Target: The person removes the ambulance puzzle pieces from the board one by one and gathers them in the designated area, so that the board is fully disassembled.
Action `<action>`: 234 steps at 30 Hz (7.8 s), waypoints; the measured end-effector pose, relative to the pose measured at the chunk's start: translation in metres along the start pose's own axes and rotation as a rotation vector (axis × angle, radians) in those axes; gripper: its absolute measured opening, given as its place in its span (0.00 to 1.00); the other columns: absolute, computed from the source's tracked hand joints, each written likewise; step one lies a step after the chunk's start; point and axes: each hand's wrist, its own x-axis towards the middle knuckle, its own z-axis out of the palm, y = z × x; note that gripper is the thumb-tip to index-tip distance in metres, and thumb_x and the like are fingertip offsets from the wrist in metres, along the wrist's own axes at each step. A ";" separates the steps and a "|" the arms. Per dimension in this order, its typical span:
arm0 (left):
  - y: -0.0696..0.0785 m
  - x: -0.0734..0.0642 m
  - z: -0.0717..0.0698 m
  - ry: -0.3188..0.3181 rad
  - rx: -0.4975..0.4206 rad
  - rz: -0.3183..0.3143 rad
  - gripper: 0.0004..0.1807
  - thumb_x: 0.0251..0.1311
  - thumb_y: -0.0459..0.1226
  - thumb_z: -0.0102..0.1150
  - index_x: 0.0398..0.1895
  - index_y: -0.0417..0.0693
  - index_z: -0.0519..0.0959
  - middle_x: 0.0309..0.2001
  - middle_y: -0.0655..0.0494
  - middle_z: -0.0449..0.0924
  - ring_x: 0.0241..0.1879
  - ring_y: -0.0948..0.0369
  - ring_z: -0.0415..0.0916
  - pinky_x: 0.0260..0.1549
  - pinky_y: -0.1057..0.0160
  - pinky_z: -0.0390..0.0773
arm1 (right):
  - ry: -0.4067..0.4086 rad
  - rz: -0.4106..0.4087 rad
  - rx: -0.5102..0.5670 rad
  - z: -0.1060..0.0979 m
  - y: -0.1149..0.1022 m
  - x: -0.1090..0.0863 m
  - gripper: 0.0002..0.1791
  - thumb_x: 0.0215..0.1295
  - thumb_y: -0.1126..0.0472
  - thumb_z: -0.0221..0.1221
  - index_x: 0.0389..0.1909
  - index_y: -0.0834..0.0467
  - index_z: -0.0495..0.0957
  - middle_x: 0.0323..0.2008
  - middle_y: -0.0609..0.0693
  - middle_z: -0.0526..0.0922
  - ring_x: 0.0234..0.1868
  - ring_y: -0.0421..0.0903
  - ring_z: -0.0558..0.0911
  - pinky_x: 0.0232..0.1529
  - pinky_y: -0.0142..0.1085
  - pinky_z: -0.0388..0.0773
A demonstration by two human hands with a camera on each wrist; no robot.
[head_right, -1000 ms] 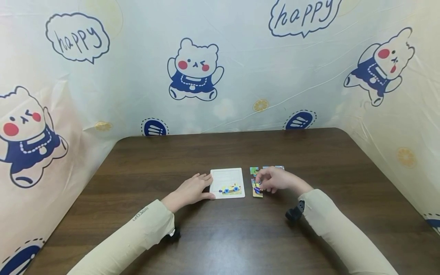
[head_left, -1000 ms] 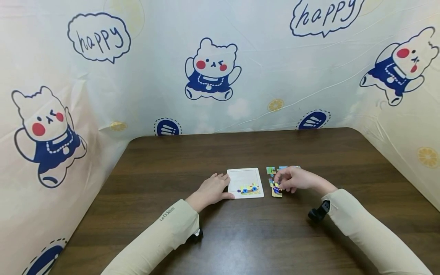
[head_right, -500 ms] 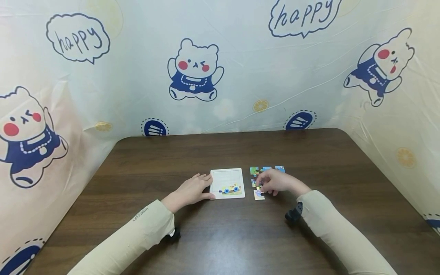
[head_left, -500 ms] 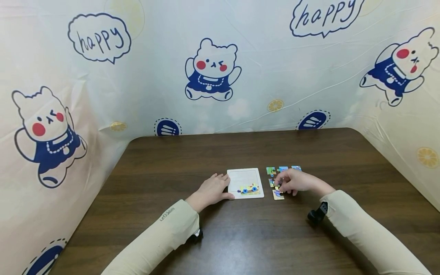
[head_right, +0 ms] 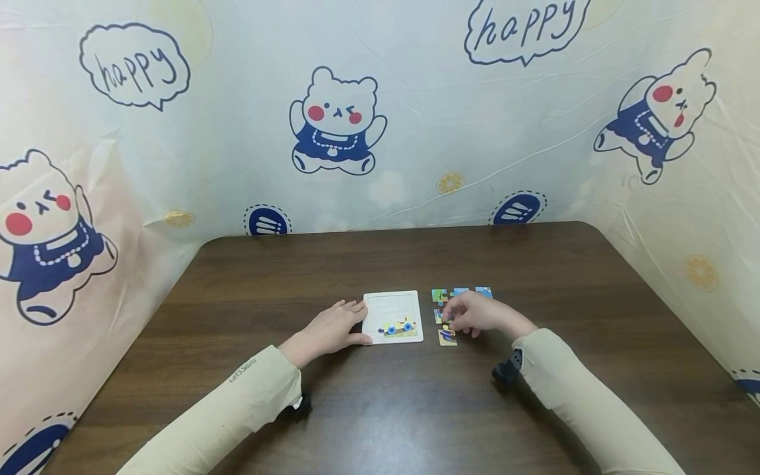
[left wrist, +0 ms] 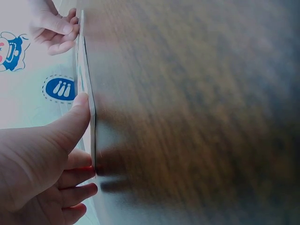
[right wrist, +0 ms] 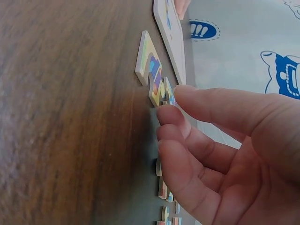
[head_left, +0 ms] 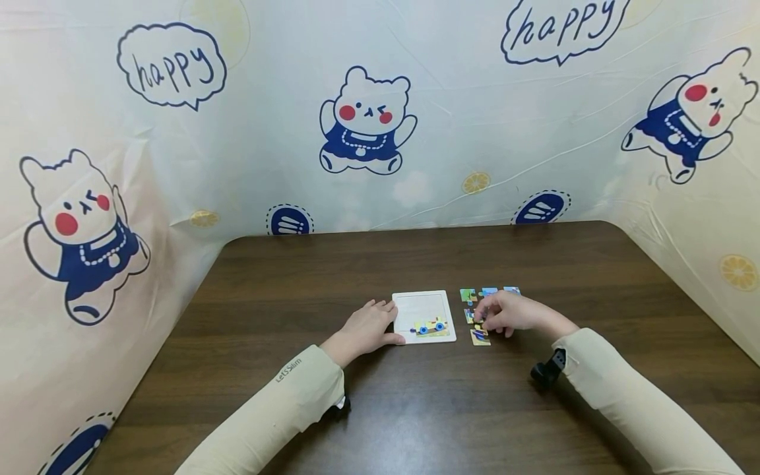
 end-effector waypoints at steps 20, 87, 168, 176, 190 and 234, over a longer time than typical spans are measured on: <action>0.000 -0.001 0.000 0.017 -0.004 0.011 0.36 0.54 0.56 0.57 0.56 0.36 0.71 0.58 0.43 0.70 0.58 0.50 0.66 0.58 0.53 0.61 | 0.104 -0.163 -0.004 0.007 -0.024 0.015 0.08 0.58 0.71 0.57 0.40 0.68 0.75 0.23 0.49 0.74 0.21 0.50 0.74 0.20 0.42 0.76; -0.001 0.001 0.001 0.043 -0.036 0.024 0.34 0.53 0.55 0.59 0.53 0.35 0.73 0.56 0.42 0.71 0.57 0.49 0.68 0.58 0.51 0.61 | 0.040 -0.149 0.035 0.051 -0.055 0.054 0.04 0.62 0.73 0.55 0.29 0.64 0.72 0.22 0.52 0.72 0.15 0.44 0.70 0.17 0.36 0.71; -0.001 0.000 0.002 0.054 -0.028 0.046 0.34 0.54 0.54 0.59 0.53 0.35 0.73 0.56 0.42 0.71 0.56 0.48 0.68 0.57 0.52 0.62 | -0.001 0.061 0.029 -0.027 0.020 -0.027 0.05 0.60 0.67 0.56 0.27 0.63 0.78 0.21 0.50 0.75 0.19 0.43 0.72 0.20 0.35 0.74; -0.002 0.000 0.003 0.055 -0.034 0.047 0.34 0.54 0.54 0.59 0.53 0.35 0.73 0.56 0.42 0.71 0.57 0.48 0.67 0.57 0.52 0.62 | 0.003 0.109 -0.007 -0.026 0.024 -0.025 0.05 0.60 0.68 0.56 0.27 0.62 0.78 0.21 0.50 0.75 0.20 0.43 0.72 0.20 0.36 0.75; -0.002 0.001 0.004 0.053 -0.023 0.044 0.34 0.54 0.54 0.59 0.54 0.35 0.72 0.56 0.42 0.71 0.57 0.48 0.67 0.57 0.52 0.62 | 0.040 0.120 -0.025 -0.024 0.024 -0.023 0.04 0.59 0.68 0.57 0.27 0.63 0.79 0.21 0.49 0.74 0.20 0.43 0.72 0.21 0.36 0.75; -0.004 0.003 0.004 0.083 -0.023 0.068 0.32 0.53 0.54 0.59 0.49 0.35 0.74 0.52 0.43 0.73 0.54 0.49 0.70 0.55 0.53 0.64 | 0.079 -0.104 -0.122 0.031 -0.039 0.035 0.14 0.54 0.67 0.64 0.42 0.63 0.77 0.35 0.53 0.75 0.19 0.43 0.73 0.19 0.36 0.75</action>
